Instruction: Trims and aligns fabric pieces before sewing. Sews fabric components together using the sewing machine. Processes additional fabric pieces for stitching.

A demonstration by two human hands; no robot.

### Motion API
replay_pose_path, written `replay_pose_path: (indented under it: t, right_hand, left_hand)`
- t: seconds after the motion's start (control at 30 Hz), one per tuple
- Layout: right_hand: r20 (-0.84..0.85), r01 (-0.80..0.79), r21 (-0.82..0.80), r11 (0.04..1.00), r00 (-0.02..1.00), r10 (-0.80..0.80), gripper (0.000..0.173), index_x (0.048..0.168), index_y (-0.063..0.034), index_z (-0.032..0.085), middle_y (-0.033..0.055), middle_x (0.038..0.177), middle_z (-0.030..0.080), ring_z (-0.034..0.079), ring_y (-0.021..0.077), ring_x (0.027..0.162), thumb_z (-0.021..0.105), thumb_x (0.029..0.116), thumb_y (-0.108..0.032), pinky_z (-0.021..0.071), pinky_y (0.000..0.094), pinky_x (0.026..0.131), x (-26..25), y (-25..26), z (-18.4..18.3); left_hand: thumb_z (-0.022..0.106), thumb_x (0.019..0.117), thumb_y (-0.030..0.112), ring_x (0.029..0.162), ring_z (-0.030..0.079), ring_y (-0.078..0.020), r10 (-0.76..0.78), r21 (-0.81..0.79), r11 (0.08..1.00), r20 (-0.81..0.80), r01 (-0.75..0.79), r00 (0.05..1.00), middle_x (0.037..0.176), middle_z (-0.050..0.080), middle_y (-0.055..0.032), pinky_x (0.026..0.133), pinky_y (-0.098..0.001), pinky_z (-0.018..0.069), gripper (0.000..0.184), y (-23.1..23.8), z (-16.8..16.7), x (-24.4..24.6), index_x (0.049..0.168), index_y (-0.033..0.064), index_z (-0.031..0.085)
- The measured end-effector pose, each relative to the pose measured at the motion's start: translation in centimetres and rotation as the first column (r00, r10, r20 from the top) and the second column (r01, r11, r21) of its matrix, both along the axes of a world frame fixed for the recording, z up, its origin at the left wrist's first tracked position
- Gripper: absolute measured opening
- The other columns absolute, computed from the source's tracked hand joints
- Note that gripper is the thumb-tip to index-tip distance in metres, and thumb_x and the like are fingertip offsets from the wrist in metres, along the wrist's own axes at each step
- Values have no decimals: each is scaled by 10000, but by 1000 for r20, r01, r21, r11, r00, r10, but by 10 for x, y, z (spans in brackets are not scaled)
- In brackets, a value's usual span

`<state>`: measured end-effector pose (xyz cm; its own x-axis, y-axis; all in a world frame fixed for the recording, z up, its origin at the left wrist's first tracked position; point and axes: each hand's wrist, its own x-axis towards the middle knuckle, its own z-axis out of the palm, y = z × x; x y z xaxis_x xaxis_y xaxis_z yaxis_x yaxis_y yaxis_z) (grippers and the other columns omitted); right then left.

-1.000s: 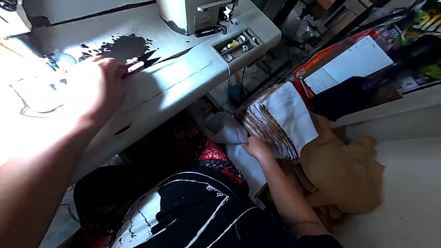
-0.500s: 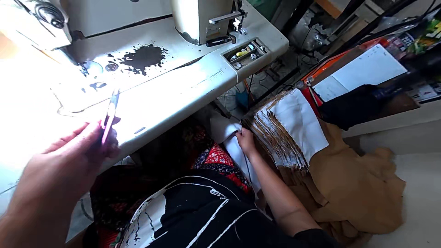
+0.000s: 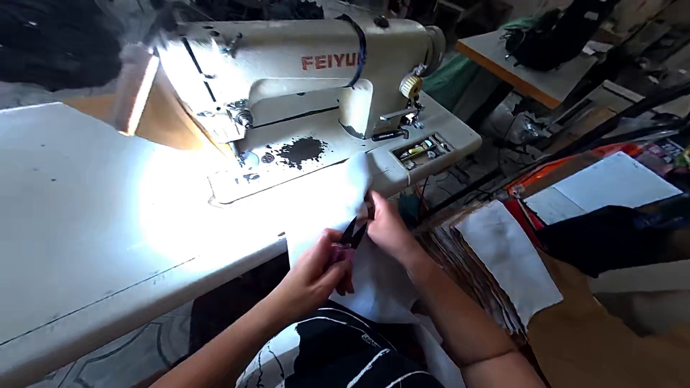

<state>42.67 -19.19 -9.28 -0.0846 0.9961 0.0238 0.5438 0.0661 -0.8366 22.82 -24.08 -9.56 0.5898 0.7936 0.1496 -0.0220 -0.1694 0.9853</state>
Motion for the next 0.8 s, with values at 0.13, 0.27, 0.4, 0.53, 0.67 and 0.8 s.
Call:
replay_pose_path:
  t: [0.13,0.27,0.4,0.53,0.67,0.8]
  right_hand:
    - [55,39,-25,999,998,-38,457,1247,38,500,119,765,632,630,212,706,744,869,-43,539,402,703,-11,-26,-14]
    - [-176,-69,103,992,981,86,414,1180,1,484,14,773,658,651,39,692,744,866,-75,559,219,685,-5,-46,-29]
    - [-288,-165,138,977,937,199,145,992,37,694,55,916,723,675,19,819,686,847,31,577,197,790,0,-50,-34]
    - [-297,-172,65,983,937,183,340,1155,30,713,108,1116,716,686,44,873,688,817,49,585,209,796,3,-44,-36]
    - [-260,-185,58,981,946,193,474,1238,19,697,158,1210,689,696,93,908,662,771,99,592,238,783,0,-42,-35]
    - [-236,-205,111,972,945,226,465,1234,26,704,163,1194,700,693,101,940,663,773,66,585,233,793,-6,-42,-41]
  left_hand:
    - [448,1041,116,663,612,-28,174,54,985,-167,-167,971,874,650,-9,637,-207,542,254,19,-19,-6,1253,-21,470]
    - [617,990,220,663,565,-45,307,152,949,-239,-277,921,803,583,1,647,-234,513,477,33,-34,-15,1398,25,463]
    - [522,1045,235,650,557,-52,380,216,916,-197,-338,904,785,569,-2,634,-241,504,403,27,-31,-11,1398,43,489]
    - [460,1071,263,758,565,-71,356,429,875,-259,-224,898,899,629,-41,711,-246,495,391,5,-16,-13,1364,87,651]
    - [660,934,314,724,609,-102,275,316,940,-479,-128,833,856,683,-38,676,-307,516,363,-7,-14,-24,1223,117,757]
    - [660,945,311,816,666,-141,237,184,970,-570,-159,787,954,743,-67,776,-383,540,361,-5,-13,-23,1206,82,756]
